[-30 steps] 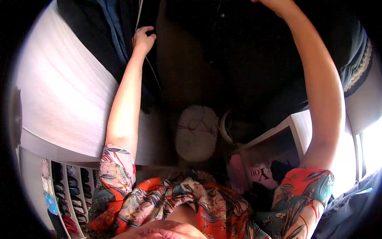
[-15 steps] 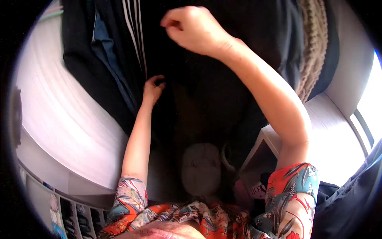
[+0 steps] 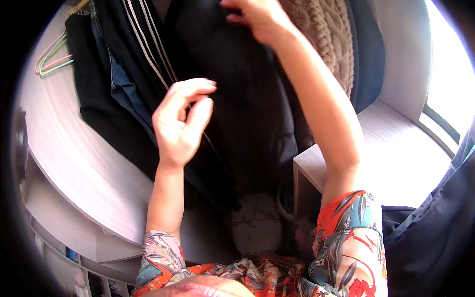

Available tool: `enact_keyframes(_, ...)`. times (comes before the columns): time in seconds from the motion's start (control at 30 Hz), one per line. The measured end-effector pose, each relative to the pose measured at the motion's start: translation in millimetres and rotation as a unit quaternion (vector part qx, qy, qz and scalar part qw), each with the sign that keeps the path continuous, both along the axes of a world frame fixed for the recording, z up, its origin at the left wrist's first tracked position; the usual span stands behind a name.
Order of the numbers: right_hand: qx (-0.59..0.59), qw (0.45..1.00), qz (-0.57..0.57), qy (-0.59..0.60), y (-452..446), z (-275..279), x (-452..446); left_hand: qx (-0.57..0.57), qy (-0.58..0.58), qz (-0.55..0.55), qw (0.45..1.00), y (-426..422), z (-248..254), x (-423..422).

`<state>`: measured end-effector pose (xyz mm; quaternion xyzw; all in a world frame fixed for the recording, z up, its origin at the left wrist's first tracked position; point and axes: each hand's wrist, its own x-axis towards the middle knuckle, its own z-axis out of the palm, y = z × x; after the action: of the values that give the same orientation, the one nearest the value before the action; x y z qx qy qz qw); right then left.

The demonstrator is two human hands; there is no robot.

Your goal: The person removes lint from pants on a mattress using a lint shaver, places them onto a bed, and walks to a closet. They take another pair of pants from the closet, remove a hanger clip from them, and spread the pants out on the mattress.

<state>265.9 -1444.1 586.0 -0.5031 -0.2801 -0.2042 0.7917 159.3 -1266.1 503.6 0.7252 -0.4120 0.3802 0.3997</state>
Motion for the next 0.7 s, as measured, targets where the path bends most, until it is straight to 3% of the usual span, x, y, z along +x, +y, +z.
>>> enact_keyframes(0.03, -0.001, 0.998, 0.060, 0.010, 4, -6, 8, 0.075, -0.079, -0.011, 0.994, -19, 8, -5)
enact_keyframes(0.1, 0.011, 0.990, 0.142, 0.017, 13, -15, 18, 0.191, -0.086, -0.093, 0.973, -56, 5, 5)
enact_keyframes(0.17, -0.056, 0.981, 0.184, -0.002, -6, -6, 25, 0.355, -0.026, -0.001, 0.935, -82, 1, 35)
enact_keyframes(0.2, -0.077, 0.980, 0.185, 0.009, -21, 2, 23, 0.493, -0.017, 0.109, 0.863, -93, 8, 49)
enact_keyframes(0.23, -0.102, 0.977, 0.188, 0.024, -34, 6, 23, 0.497, -0.110, 0.177, 0.842, -89, -10, 81)
enact_keyframes(0.3, -0.090, 0.989, 0.113, 0.036, -57, -4, 43, 0.551, 0.030, 0.277, 0.787, -71, -10, 124)
enact_keyframes(0.37, -0.082, 0.995, -0.019, 0.053, -60, -26, 61, 0.519, 0.001, 0.326, 0.790, -20, -17, 139)
enact_keyframes(0.5, -0.119, 0.991, -0.036, 0.054, -86, -54, 71, 0.513, -0.062, 0.356, 0.779, 21, -54, 161)
enact_keyframes(0.7, -0.154, 0.981, -0.110, 0.038, -104, -84, 73, 0.470, -0.133, 0.293, 0.822, 26, -83, 182)
